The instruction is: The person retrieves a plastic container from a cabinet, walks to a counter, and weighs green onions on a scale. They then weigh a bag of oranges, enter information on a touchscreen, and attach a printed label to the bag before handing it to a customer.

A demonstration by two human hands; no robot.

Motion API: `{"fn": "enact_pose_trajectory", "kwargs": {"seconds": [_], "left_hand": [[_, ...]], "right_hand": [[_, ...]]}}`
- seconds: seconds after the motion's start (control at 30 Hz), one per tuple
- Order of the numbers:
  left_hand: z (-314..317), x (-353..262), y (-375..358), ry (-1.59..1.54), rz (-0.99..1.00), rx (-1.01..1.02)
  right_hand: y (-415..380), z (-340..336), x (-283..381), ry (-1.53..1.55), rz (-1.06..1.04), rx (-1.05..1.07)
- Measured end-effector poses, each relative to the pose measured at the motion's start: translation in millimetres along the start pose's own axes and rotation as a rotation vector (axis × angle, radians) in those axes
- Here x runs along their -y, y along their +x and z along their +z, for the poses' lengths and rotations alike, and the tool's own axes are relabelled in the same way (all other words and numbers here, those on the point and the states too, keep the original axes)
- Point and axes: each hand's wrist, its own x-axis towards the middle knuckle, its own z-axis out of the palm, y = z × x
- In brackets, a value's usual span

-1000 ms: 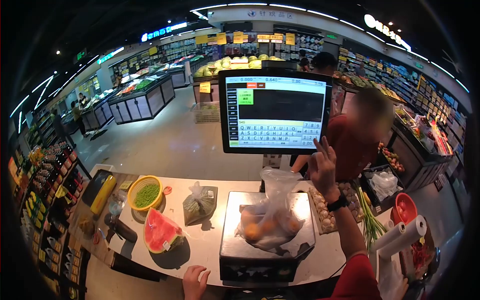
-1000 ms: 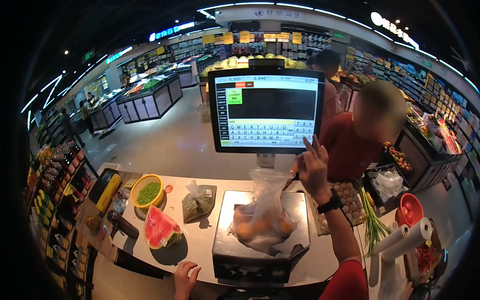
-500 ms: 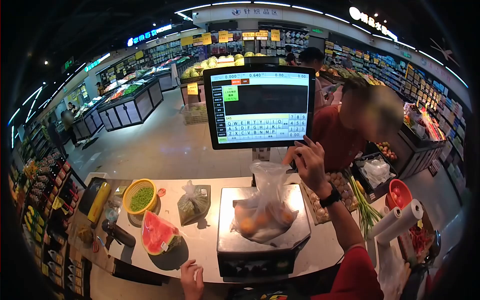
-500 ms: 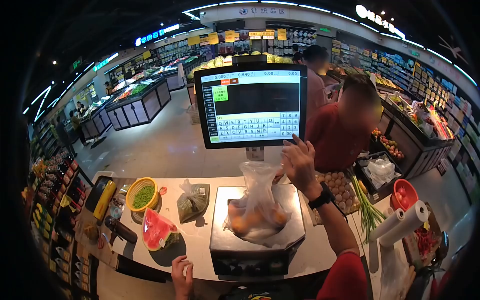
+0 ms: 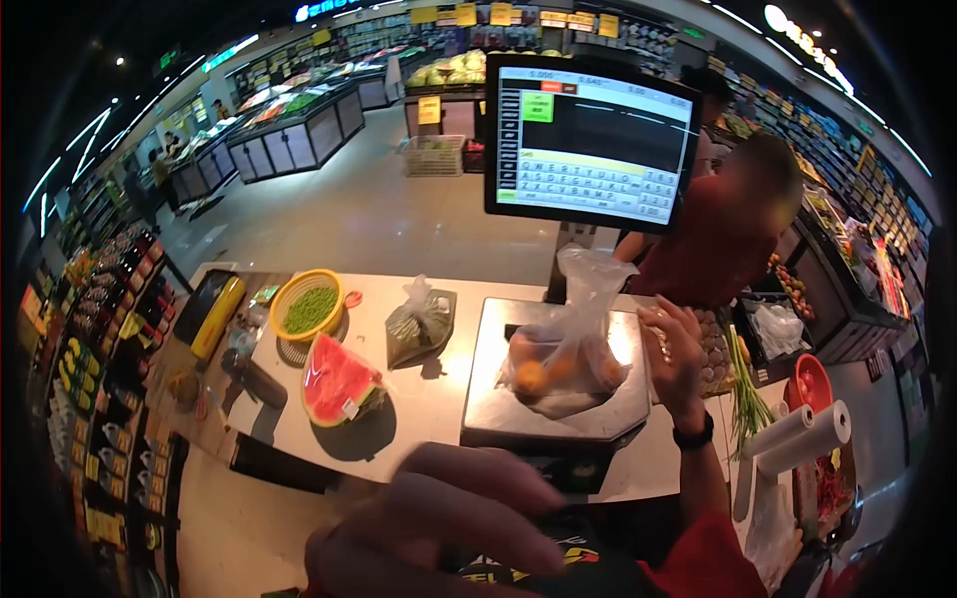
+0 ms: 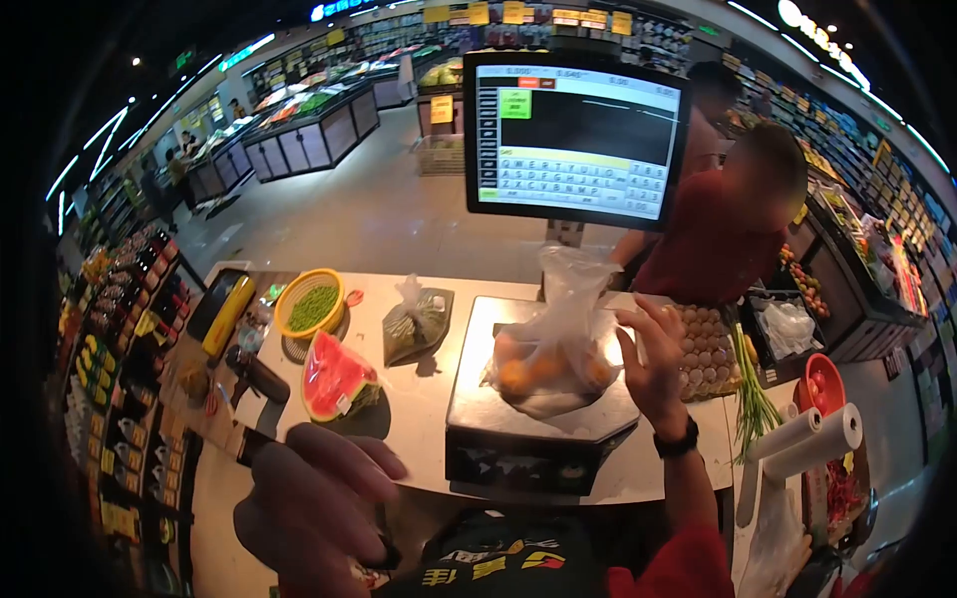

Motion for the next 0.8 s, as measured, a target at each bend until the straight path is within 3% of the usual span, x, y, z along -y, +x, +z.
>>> {"fn": "enact_pose_trajectory", "kwargs": {"seconds": [0.03,0.2,0.27,0.3,0.4,0.5,0.8], "left_hand": [[3.0,4.5,7.4,-0.080,0.101,0.118],[19.4,3.9,4.5,-0.633,-0.046,0.207],[36.5,20.7,13.2,-0.775,0.161,0.228],[50.5,46.5,28.0,-0.793,0.402,0.230],[71.9,45.7,28.1,-0.982,0.341,0.298],[44.4,40.1,33.5,-0.863,0.097,0.592],[71.6,62.3,30.1,-0.925,0.128,0.681]], "right_hand": [[-12.2,-4.3,0.4,0.003,0.026,0.000],[-61.3,-37.4,-6.0,0.026,0.232,0.006],[-79.5,-47.5,-11.4,-0.010,0.323,0.000],[-84.7,-49.7,-12.0,0.039,0.368,-0.037],[-97.7,-56.9,-16.2,0.063,0.438,-0.031],[-106.5,-59.8,-21.9,0.052,0.454,-0.040],[-108.1,-70.0,-25.8,0.051,0.463,-0.019]]}}
